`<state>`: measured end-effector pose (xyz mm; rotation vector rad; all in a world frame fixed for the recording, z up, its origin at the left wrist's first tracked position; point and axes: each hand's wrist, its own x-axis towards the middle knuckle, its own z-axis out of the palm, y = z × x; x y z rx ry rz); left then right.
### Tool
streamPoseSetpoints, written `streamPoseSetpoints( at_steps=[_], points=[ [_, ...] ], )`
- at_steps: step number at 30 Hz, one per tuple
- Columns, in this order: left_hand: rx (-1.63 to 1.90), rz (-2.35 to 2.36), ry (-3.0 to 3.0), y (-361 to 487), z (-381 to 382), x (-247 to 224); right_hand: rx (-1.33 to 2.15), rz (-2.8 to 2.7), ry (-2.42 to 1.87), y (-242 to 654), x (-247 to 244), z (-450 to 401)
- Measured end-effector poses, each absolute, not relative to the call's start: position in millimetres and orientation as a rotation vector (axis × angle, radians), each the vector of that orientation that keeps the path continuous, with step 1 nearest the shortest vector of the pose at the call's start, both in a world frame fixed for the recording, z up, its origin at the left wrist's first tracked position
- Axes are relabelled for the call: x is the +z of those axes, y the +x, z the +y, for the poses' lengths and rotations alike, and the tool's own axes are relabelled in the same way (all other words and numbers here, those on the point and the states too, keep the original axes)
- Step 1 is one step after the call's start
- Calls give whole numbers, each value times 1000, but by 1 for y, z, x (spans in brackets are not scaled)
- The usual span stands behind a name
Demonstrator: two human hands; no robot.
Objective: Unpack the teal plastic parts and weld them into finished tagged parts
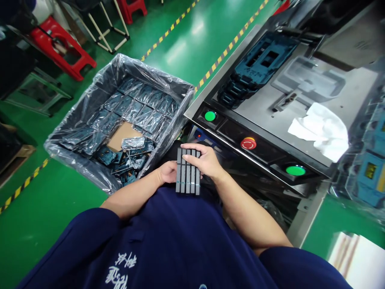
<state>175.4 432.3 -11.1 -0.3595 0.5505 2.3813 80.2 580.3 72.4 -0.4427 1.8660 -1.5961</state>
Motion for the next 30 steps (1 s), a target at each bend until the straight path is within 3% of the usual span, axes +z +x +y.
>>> streamPoseSetpoints(
  at_steps=[13, 24, 30],
  points=[
    [2368, 536, -419, 175, 434, -10, -1693, 1932, -653, 83, 53, 584],
    [2383, 589, -433, 178, 430, -6, -1312, 1937, -729, 112, 55, 616],
    [2344, 650, -346, 181, 431, -6, -1301, 1958, -762, 125, 54, 627]
  ],
)
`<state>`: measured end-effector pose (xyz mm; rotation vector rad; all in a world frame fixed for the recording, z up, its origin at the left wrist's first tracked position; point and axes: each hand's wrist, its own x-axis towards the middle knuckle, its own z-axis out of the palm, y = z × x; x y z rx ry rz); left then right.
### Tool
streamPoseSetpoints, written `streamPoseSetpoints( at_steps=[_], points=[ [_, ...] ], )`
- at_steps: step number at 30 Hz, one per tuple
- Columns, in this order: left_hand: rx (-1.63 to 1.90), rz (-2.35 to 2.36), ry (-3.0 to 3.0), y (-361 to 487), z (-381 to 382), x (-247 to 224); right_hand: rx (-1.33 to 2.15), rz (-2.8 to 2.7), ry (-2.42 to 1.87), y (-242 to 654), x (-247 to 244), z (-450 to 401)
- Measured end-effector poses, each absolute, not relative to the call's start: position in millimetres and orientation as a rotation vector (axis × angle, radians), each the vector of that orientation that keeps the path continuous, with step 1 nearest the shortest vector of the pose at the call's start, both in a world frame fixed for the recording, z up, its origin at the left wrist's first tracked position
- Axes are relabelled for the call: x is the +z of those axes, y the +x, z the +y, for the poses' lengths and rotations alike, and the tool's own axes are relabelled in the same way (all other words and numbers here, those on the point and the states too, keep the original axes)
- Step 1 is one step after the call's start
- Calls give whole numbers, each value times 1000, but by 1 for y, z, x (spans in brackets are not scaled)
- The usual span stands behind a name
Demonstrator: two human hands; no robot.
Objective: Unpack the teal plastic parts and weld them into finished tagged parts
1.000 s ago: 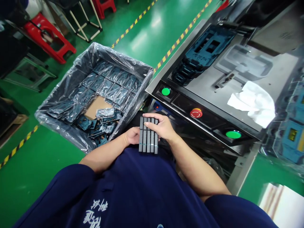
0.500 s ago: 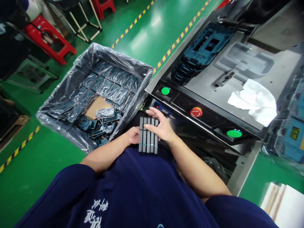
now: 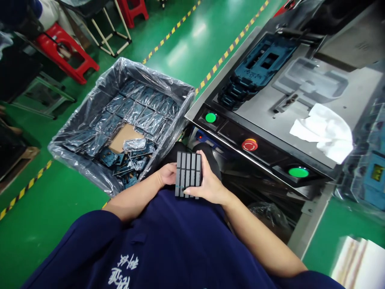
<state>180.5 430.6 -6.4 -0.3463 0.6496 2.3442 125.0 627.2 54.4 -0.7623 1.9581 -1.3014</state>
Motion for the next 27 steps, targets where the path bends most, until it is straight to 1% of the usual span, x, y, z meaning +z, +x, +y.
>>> streamPoseSetpoints(
  at_steps=[5, 9, 13, 17, 20, 23, 27],
  points=[
    [2327, 795, -314, 180, 428, -10, -1270, 2012, -888, 125, 58, 629],
    [2321, 1021, -188, 172, 423, -1, -1216, 2064, -993, 125, 60, 629],
    [2213, 1437, 98, 160, 411, 20, -1204, 2123, -1060, 125, 55, 628],
    [2028, 1903, 411, 153, 398, 38, -1297, 2157, -1119, 124, 47, 627],
    [1908, 2149, 523, 154, 394, 46, -1335, 2165, -1122, 123, 44, 627],
    [1815, 2276, 574, 155, 396, 53, -1349, 2152, -1120, 122, 43, 627],
    [1796, 2354, 565, 157, 402, 63, -1349, 2151, -1122, 121, 40, 627]
  ],
)
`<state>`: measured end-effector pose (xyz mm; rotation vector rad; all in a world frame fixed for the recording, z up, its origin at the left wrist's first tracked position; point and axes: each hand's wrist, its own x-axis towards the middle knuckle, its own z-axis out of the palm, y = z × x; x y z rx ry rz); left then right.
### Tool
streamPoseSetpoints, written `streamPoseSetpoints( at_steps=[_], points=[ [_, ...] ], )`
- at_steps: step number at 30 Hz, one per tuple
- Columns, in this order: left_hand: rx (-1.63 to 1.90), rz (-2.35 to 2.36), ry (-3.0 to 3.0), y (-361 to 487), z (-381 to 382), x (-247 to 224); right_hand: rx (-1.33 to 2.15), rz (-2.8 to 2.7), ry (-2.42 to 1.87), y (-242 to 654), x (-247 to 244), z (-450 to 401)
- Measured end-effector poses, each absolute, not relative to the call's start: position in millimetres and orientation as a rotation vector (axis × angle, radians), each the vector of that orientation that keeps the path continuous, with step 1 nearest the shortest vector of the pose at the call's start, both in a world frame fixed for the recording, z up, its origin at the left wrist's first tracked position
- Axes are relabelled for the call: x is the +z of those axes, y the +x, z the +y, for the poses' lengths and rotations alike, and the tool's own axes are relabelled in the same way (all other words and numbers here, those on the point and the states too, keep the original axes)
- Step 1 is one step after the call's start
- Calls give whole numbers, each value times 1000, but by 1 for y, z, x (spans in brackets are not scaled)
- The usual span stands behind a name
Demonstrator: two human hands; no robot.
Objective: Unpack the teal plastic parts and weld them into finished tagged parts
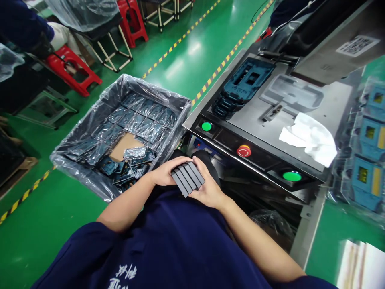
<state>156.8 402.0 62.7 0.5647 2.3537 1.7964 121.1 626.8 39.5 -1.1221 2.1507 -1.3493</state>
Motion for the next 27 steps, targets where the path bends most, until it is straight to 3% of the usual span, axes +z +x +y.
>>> streamPoseSetpoints(
  at_steps=[11, 27],
  points=[
    [1751, 2518, 546, 163, 406, 61, -1317, 2138, -1054, 119, 35, 627],
    [1909, 2383, 370, 168, 412, 36, -1331, 2107, -934, 120, 29, 631]
  ],
)
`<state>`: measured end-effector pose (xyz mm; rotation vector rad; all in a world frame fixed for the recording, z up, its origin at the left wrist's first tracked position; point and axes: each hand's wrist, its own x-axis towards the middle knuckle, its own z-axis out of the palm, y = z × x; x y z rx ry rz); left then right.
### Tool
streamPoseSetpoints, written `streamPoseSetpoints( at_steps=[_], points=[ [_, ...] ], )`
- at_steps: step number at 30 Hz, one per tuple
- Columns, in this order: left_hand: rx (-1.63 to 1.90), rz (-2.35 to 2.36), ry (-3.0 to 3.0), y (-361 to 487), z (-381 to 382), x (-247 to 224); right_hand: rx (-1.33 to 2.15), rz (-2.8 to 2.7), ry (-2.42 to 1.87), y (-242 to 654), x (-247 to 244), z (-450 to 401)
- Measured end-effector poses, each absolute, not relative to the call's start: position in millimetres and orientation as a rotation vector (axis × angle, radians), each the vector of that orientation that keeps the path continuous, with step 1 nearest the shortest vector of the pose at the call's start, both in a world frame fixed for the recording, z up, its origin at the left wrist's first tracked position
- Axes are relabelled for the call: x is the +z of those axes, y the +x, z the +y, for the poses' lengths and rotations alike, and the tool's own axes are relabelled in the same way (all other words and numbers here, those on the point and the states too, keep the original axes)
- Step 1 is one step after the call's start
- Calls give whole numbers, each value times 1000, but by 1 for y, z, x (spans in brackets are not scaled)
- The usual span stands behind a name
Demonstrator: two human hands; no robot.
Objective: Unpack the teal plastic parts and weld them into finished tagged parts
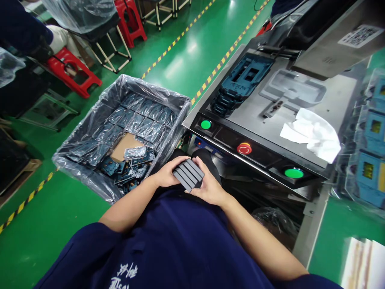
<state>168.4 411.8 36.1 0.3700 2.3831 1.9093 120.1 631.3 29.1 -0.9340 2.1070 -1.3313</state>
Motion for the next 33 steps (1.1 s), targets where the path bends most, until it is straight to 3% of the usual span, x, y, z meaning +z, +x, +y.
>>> streamPoseSetpoints(
  at_steps=[9, 33],
  points=[
    [1950, 2703, 22, 182, 442, 28, -1530, 2015, -909, 121, 26, 626],
    [1766, 2874, 190, 190, 445, 13, -1589, 2051, -978, 115, 28, 628]
  ],
)
